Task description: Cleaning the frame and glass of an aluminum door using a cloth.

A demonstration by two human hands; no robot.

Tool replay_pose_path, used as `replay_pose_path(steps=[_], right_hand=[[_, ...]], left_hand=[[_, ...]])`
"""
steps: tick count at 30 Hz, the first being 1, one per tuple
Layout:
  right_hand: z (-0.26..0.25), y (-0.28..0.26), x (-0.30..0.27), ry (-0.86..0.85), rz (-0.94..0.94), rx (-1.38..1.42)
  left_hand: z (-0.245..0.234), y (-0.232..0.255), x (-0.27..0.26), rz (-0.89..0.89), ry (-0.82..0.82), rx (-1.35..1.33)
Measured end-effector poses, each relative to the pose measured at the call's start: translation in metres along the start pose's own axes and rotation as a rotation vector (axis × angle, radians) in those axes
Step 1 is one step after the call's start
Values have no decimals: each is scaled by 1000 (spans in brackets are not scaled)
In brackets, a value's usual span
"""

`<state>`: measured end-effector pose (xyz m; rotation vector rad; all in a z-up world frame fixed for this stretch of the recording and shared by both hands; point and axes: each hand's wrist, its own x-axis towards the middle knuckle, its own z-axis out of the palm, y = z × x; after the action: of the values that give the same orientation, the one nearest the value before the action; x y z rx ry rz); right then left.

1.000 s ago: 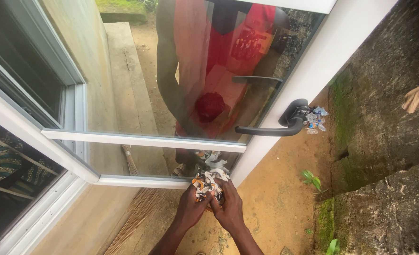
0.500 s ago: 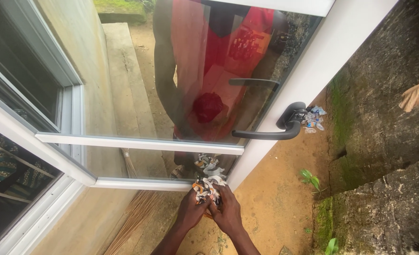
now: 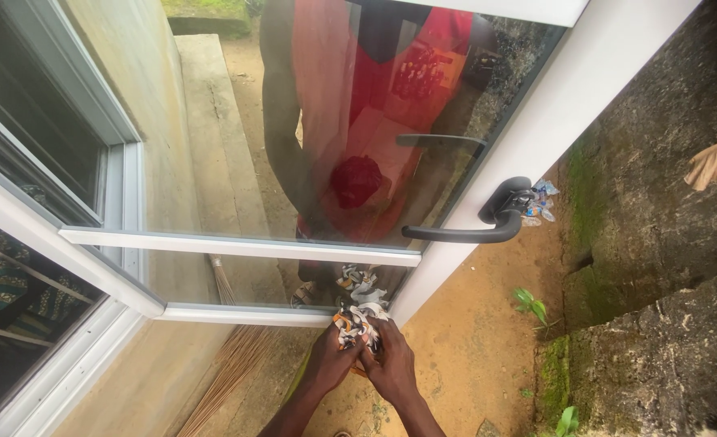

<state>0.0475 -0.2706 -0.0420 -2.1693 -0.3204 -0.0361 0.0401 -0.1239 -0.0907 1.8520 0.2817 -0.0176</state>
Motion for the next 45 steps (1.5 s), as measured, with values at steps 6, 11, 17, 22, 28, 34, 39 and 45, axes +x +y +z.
replay_pose_path(steps=[6,11,17,22,28,34,39,45], right_hand=[[-4,-6,-4,6,72,33],[-16,-17,-4,51,53,39],[-28,-20,-4,140,-32,43],[-42,-33,-6,189,-81,41],[-59,-44,-7,265,-193,13],[-78,-55,-5,336,-254,31],[-90,-70,-2,380,-381,39],[-100,-79,1,411,-389,36]], left_hand=[[-7,22,-10,12,-48,5],[-6,41,-13,-15,-64,-72],[-12,68,-22,62,-66,-76],[-13,82,-30,123,-49,-112],[-19,113,-41,234,-70,-166],[-22,143,-51,269,-113,-214],[-21,153,-50,342,-130,-240],[-24,171,-54,381,-133,-274]])
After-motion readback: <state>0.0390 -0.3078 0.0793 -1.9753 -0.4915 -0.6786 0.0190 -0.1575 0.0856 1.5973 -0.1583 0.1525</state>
